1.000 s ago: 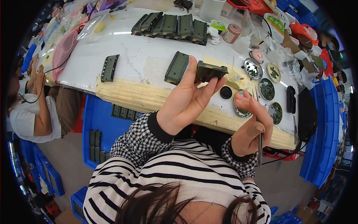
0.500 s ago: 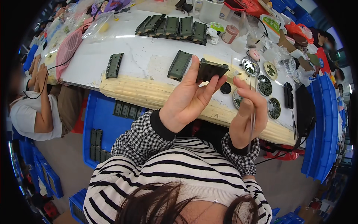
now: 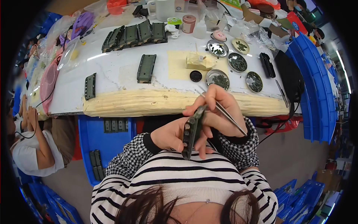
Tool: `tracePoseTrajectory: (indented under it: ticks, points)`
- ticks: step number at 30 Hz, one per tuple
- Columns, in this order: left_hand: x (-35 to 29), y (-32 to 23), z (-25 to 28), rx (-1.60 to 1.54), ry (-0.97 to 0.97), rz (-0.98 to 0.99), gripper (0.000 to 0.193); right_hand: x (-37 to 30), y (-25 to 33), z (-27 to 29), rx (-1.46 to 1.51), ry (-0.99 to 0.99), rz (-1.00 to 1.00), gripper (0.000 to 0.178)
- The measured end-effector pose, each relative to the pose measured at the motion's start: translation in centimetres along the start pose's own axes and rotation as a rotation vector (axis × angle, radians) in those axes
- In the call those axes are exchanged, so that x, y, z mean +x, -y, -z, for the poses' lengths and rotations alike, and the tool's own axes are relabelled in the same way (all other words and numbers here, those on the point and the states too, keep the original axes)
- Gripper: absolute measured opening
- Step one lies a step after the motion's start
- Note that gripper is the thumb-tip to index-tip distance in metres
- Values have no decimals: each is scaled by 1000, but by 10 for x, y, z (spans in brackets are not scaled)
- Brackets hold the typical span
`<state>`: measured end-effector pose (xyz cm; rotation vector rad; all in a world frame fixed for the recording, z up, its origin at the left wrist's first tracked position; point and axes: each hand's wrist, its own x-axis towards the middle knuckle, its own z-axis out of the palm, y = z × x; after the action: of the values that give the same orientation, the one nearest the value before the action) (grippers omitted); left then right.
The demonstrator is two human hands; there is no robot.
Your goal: Assembling small plastic toy parts at a workbench using hands and a thin metal tool.
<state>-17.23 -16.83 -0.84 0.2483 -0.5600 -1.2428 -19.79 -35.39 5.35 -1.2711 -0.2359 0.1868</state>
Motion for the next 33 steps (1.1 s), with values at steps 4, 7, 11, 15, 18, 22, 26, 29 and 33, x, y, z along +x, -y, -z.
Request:
tracePoseTrajectory:
  ticks: [4,7,11,15,18,22,26,29,33]
  points:
    - [-8,-17,0,51,-208,-70,61,-6,7,45,-386,-314,223,59]
    - [-11,-28,2,315,-461,-102,60,8,23,90,-1358,-573,522,27]
    - [2,-32,-6,349,-653,-281,39,22,24,146,-1296,-470,193,13]
    - [0,-35,3,546,-794,-311,34,31,12,147,-1360,-321,59,11]
    - [0,-41,7,627,-811,-332,37,33,4,141,-1456,-359,24,14]
    - [7,-48,9,658,-825,-323,40,36,-2,140,-1499,-409,18,13]
    - [11,-54,12,660,-825,-313,38,41,-1,136,-1531,-405,-36,13]
    - [9,-54,17,714,-819,-313,40,43,4,132,-1539,-374,-79,14]
    - [9,-55,18,744,-826,-300,40,42,0,139,-1490,-382,25,16]
